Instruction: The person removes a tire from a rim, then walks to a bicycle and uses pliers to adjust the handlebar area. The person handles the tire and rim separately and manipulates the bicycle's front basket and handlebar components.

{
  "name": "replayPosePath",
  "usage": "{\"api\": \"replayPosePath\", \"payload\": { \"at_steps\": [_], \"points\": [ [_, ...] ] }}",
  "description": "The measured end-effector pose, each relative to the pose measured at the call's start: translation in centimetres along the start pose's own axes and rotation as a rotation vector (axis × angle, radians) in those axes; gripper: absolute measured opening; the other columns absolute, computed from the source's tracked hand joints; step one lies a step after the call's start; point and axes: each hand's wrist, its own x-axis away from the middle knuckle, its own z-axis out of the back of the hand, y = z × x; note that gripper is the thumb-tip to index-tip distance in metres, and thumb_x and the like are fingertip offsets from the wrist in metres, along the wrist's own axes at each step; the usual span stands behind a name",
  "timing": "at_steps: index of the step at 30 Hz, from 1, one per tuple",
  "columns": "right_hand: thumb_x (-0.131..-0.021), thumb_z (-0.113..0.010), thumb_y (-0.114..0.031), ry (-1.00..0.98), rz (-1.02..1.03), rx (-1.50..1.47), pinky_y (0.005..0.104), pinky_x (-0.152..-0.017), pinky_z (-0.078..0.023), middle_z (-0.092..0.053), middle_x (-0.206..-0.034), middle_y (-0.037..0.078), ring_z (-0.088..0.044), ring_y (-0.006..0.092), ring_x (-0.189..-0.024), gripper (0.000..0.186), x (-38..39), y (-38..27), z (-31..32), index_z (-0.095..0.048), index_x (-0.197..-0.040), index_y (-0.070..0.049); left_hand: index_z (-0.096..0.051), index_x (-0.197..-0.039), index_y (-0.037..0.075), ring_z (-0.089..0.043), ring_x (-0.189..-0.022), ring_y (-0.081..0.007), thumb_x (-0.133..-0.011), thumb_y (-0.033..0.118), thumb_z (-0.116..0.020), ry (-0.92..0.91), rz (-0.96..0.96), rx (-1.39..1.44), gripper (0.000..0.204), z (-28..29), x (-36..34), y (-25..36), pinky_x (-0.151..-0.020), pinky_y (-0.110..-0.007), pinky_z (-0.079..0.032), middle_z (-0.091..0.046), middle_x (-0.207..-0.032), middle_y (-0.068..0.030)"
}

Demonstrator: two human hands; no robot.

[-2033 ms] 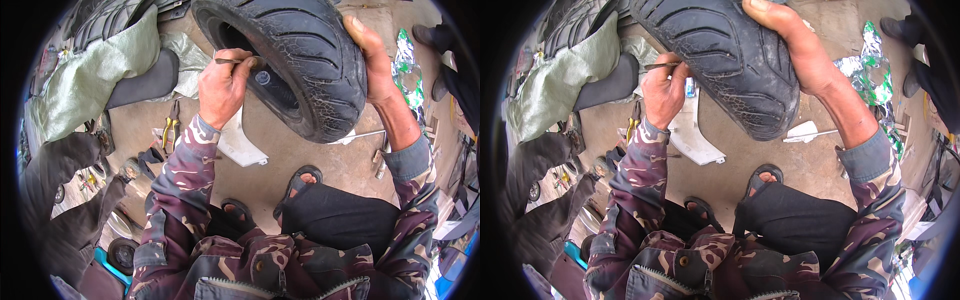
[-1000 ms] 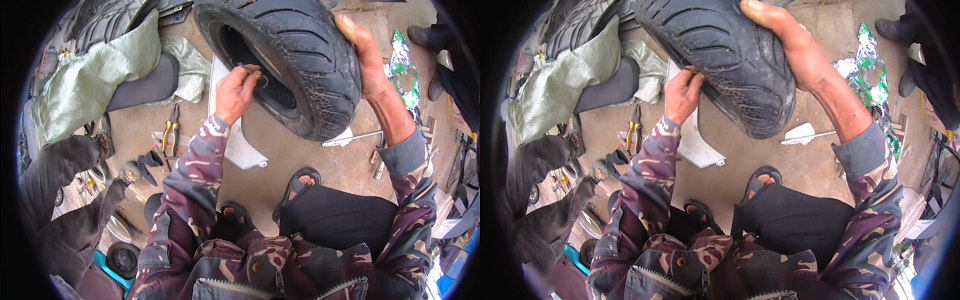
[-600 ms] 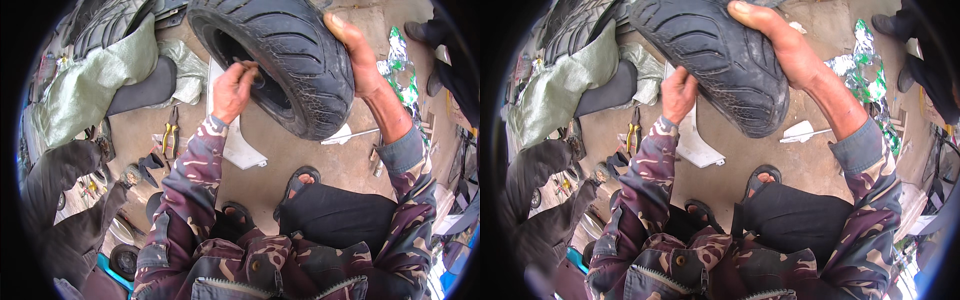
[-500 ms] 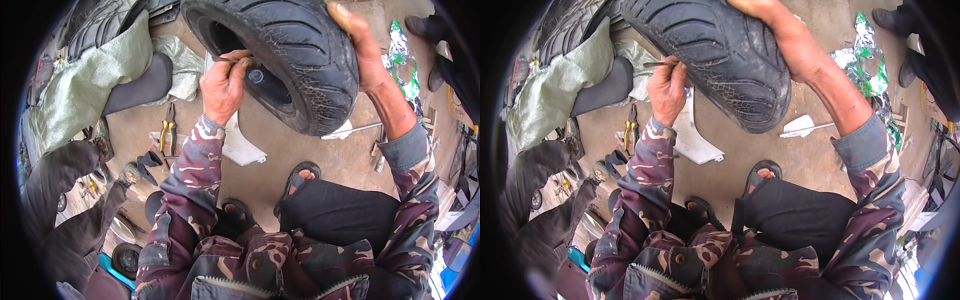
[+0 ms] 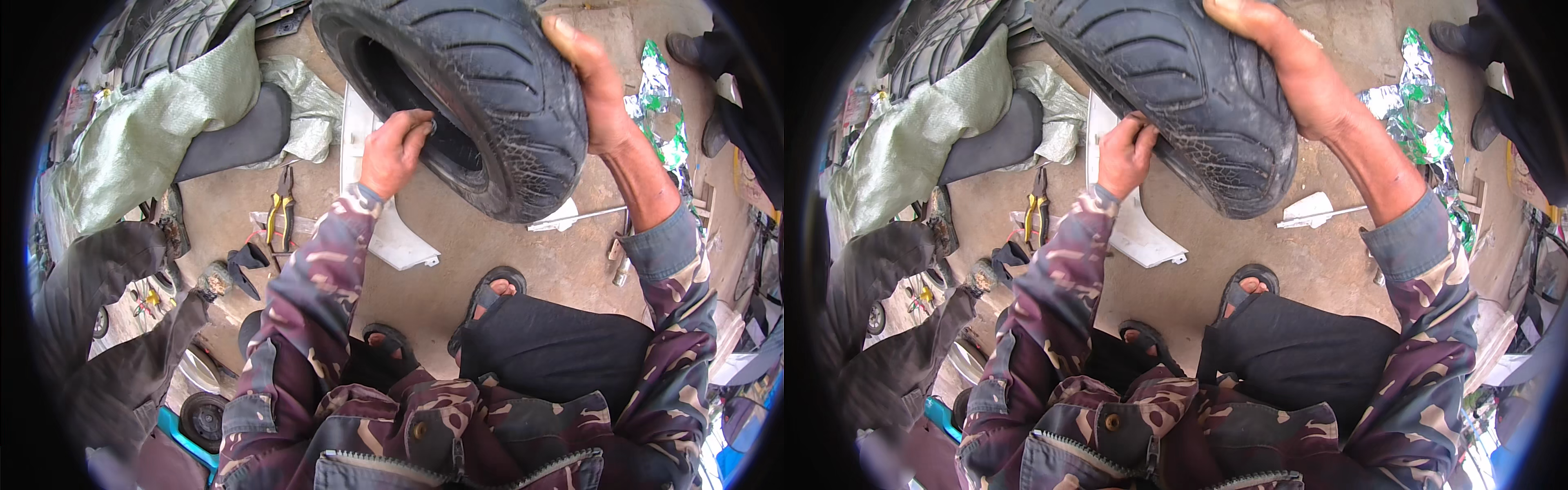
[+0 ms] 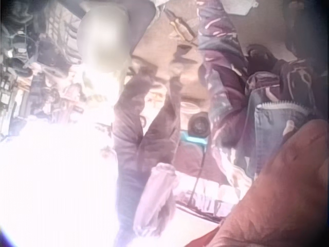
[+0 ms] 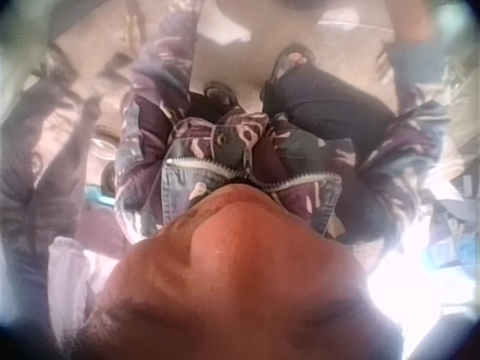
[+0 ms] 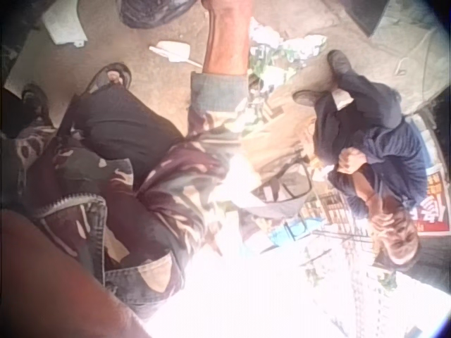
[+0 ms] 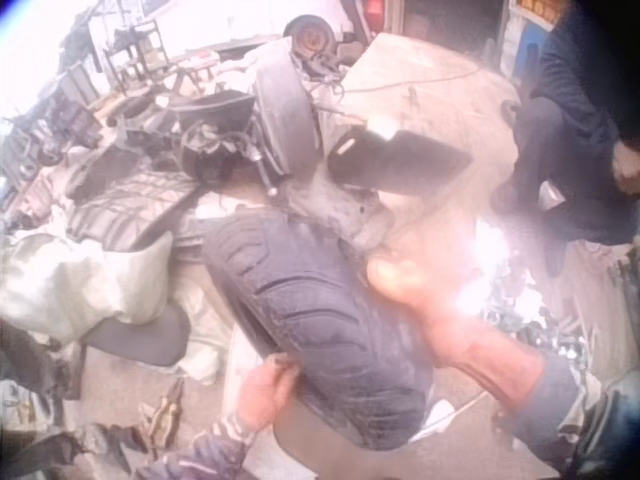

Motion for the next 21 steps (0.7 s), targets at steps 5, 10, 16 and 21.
{"api": "replayPosePath", "payload": {
  "at_steps": [5,10,16,21],
  "points": [
    [-0.105,-0.051,-0.048,-0.033,-0.008,0.128,0.0372,-0.098,-0.057,-0.07,-0.126,0.017,-0.071,0.0218,-0.108,0.059,0.8,-0.5,-2.4,-0.059,-0.135,0.003,-0.071,-0.1,0.0,-0.072,-0.086,-0.0324,-0.092,0.007,-0.071,0.076,-0.15,-0.006,0.011,0.3,-0.6,-1.3,-0.079,-0.037,-0.056,-0.073,-0.099,-0.0153],
    [-0.104,-0.05,-0.05,-0.013,-0.02,0.075,0.0367,-0.098,-0.058,-0.07,-0.125,0.018,-0.072,0.0225,-0.107,0.062,0.8,-0.1,-1.2,-0.059,-0.134,0.003,-0.072,-0.099,-0.002,-0.072,-0.085,-0.0302,-0.09,0.003,-0.071,0.0,-0.13,-0.025,0.01,1.9,-0.7,-0.9,-0.076,-0.036,-0.056,-0.072,-0.096,-0.0146],
    [-0.104,-0.051,-0.051,0.055,-0.009,0.002,0.0368,-0.098,-0.058,-0.071,-0.125,0.018,-0.072,0.0231,-0.107,0.063,0.1,0.6,1.0,-0.06,-0.134,0.004,-0.071,-0.101,0.0,-0.073,-0.084,-0.0279,-0.091,0.0,-0.07,0.166,-0.057,0.026,0.009,0.6,-0.7,0.7,-0.074,-0.034,-0.057,-0.072,-0.095,-0.0146],
    [-0.103,-0.054,-0.049,0.068,-0.032,0.023,0.0374,-0.097,-0.058,-0.071,-0.123,0.017,-0.072,0.0227,-0.107,0.061,0.3,0.4,-0.6,-0.061,-0.132,0.004,-0.07,-0.103,0.001,-0.074,-0.087,-0.0293,-0.092,0.002,-0.07,0.085,-0.127,-0.087,0.011,-0.3,-1.0,-0.2,-0.077,-0.035,-0.058,-0.073,-0.098,-0.0163]
  ]
}}
